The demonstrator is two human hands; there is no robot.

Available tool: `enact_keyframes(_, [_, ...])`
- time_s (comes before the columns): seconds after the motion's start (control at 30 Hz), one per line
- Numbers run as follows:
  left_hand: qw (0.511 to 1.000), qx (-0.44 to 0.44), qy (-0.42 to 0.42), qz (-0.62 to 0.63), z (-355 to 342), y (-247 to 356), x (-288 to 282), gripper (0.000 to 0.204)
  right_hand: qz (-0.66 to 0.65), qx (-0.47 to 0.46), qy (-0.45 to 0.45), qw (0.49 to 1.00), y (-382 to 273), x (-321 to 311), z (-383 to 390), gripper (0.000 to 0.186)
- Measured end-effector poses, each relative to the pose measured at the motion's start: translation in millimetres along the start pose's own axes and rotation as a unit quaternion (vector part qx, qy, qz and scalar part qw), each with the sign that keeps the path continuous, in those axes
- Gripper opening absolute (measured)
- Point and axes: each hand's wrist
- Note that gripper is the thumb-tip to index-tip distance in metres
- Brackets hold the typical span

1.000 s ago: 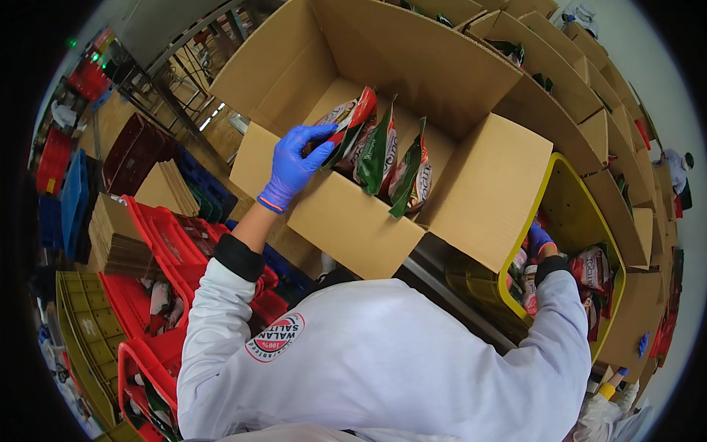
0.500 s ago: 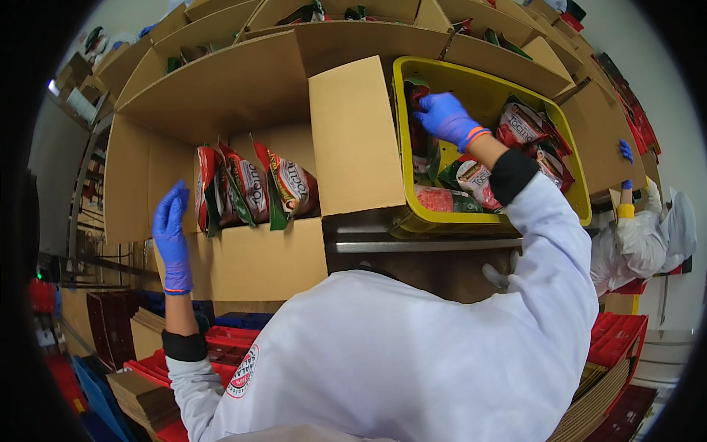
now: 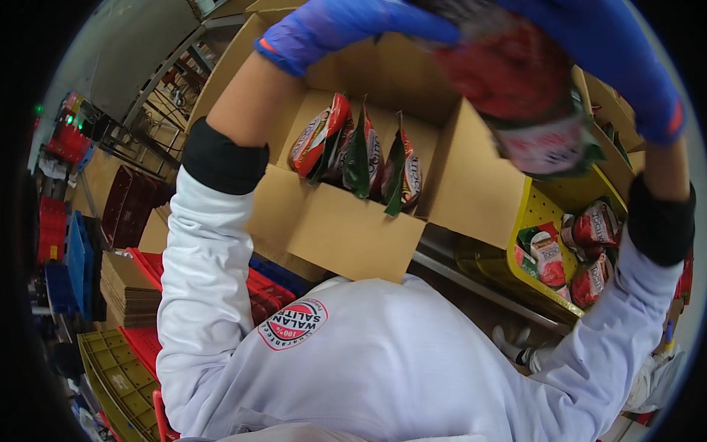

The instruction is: The person transfers packaged food items from a yellow bin into cardboard boxes on a conveyor belt. They then fold and place cardboard dividers into the boxes and move the filled boxes along the line.

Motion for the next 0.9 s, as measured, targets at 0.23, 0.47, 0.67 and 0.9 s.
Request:
enact_keyframes(0.23, [0.923,-0.036,0.231,-0.305,89,48,-69,0.053,-0.129,-0.089,0.156,0.975,-46,99,-103,0.012])
enact_keyframes(0.47, [0.633,-0.112,0.194,-0.741,165,-3,-103,0.04,-0.213,0.045,-0.003,0.976,-48,233,-120,0.027])
enact_keyframes(0.67, [0.589,-0.386,0.065,-0.707,222,-108,-129,0.022,-0.184,0.211,-0.335,0.9,-72,281,-73,0.071])
enact_keyframes(0.9, [0.592,-0.419,-0.004,-0.689,210,-107,-123,0.031,-0.467,0.385,-0.218,0.766,-103,308,-59,0.084])
Point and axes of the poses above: each hand's wrist, its own z-axis away from the middle knuckle, its own x-axis out of the palm, y = z × x, and after that the axes turned 8 degrees about y, right-handed
